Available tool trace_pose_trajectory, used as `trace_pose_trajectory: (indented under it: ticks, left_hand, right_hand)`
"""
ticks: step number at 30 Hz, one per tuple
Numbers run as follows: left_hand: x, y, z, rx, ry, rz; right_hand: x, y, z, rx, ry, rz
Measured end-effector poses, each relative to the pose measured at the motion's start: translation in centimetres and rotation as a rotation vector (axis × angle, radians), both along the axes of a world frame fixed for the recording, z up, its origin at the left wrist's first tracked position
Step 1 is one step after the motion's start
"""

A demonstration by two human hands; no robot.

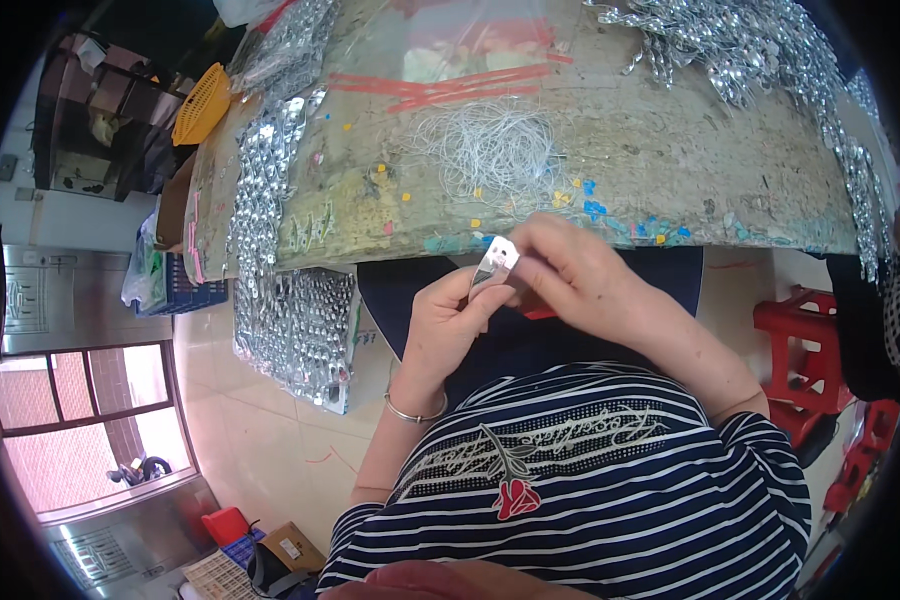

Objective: The person is assembling silver tinsel decorations by attaching small plastic clips or strings to them at a workbench.

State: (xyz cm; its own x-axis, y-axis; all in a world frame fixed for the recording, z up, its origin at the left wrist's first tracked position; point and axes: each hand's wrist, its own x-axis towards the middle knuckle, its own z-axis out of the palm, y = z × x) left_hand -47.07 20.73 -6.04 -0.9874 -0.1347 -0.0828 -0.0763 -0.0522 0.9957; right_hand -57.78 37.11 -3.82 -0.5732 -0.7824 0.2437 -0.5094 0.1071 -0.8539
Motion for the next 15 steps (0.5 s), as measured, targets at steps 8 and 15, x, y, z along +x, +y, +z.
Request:
trace_pose_trajectory:
  ticks: [8,15]
  left_hand:
    - [1.1,-1.9,-0.7,-0.066,-0.094,0.243]
    - [1.4,-3.9,-0.7,-0.016,-0.041,0.392]
  right_hand:
    - [-1.7,2.5,1.2,-0.133,-0.456,-0.233]
    - [-4.3,5.7,0.4,-0.256,-0.455,-0.365]
